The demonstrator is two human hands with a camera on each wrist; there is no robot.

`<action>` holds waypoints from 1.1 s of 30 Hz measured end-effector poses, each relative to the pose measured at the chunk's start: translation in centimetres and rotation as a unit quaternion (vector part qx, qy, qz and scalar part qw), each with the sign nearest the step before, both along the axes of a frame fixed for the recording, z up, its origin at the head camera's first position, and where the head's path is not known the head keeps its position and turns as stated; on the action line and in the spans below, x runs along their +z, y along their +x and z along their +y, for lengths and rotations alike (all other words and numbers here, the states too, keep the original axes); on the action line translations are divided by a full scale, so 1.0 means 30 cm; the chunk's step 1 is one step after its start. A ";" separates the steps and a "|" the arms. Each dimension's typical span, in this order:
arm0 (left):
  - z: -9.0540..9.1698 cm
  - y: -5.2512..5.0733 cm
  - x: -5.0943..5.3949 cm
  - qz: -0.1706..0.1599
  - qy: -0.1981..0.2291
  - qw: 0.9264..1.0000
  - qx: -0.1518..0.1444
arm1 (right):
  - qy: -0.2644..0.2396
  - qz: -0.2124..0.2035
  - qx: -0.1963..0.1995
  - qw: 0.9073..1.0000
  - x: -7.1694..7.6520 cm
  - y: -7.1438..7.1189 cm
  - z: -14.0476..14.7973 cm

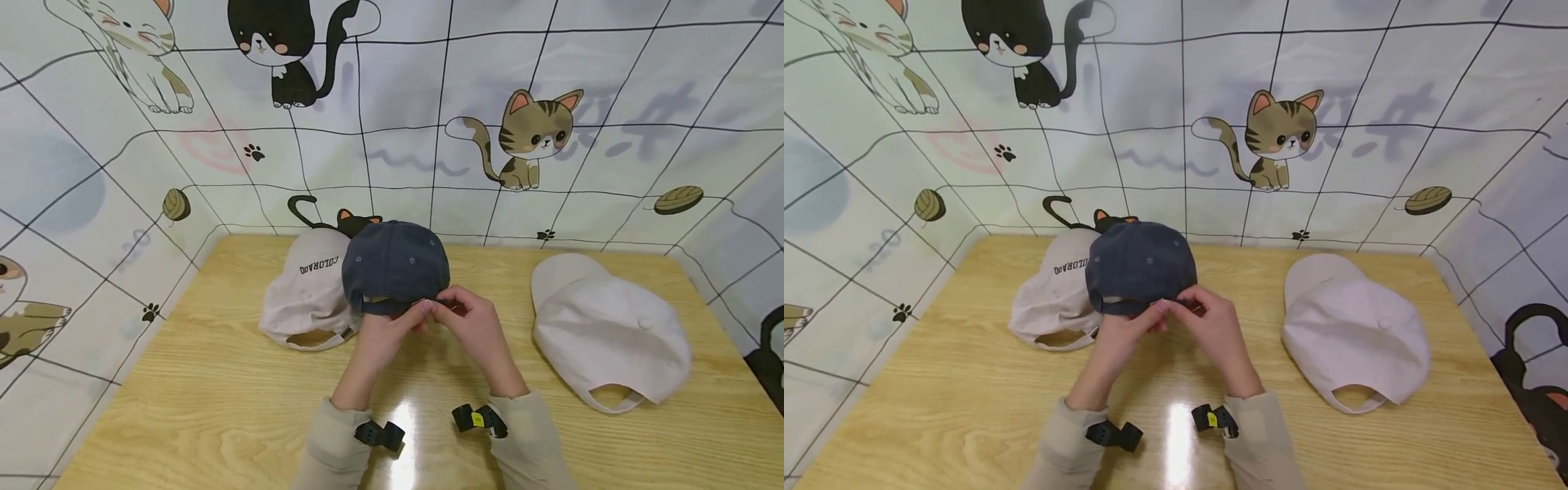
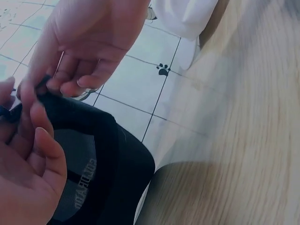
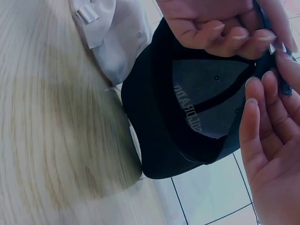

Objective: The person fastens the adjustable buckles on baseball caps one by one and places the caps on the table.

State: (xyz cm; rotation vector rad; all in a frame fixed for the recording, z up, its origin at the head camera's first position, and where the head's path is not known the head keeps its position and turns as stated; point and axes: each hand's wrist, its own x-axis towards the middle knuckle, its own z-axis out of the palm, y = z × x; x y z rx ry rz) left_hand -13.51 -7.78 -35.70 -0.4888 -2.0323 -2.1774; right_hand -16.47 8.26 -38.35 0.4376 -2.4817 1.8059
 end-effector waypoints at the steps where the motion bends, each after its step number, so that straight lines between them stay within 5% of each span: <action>1: -0.005 0.000 -0.001 -0.009 -0.001 1.000 0.006 | -0.011 -0.003 0.004 1.000 0.002 0.001 -0.001; 5: -0.021 -0.004 -0.025 -0.054 0.031 0.998 0.022 | -0.073 -0.015 0.027 0.997 0.017 0.008 0.002; 7: -0.025 -0.010 -0.043 -0.074 0.098 0.992 0.005 | -0.098 -0.017 0.037 0.994 0.023 0.010 0.005; 9: -0.030 -0.017 -0.064 -0.083 0.185 0.979 -0.019 | -0.122 -0.019 0.056 0.991 0.024 0.011 0.008; 11: -0.035 -0.025 -0.075 -0.088 0.295 0.950 -0.052 | -0.142 -0.019 0.075 0.987 0.022 0.011 0.009; 16: -0.058 -0.041 -0.075 -0.091 0.520 0.839 -0.129 | -0.168 -0.030 0.096 0.981 0.010 0.005 0.006; 17: -0.064 -0.041 -0.072 -0.092 0.543 0.823 -0.141 | -0.167 -0.040 0.092 0.981 0.006 0.002 0.005; 19: -0.074 -0.040 -0.066 -0.091 0.565 0.804 -0.159 | -0.156 -0.069 0.080 0.982 -0.002 -0.004 0.001; 25: -0.083 -0.036 -0.060 -0.096 0.591 0.780 -0.179 | -0.125 -0.176 0.075 0.973 -0.046 -0.033 -0.008; 28: -0.085 -0.030 -0.062 -0.105 0.588 0.779 -0.190 | -0.159 -0.218 0.093 0.958 -0.078 -0.041 -0.011; 30: -0.087 -0.023 -0.062 -0.108 0.578 0.782 -0.205 | -0.235 -0.250 0.103 0.934 -0.098 -0.045 -0.009; 31: -0.088 -0.019 -0.062 -0.112 0.570 0.785 -0.215 | -0.287 -0.268 0.106 0.914 -0.107 -0.047 -0.006; 33: -0.089 -0.011 -0.062 -0.113 0.547 0.794 -0.240 | -0.396 -0.303 0.116 0.859 -0.119 -0.051 0.001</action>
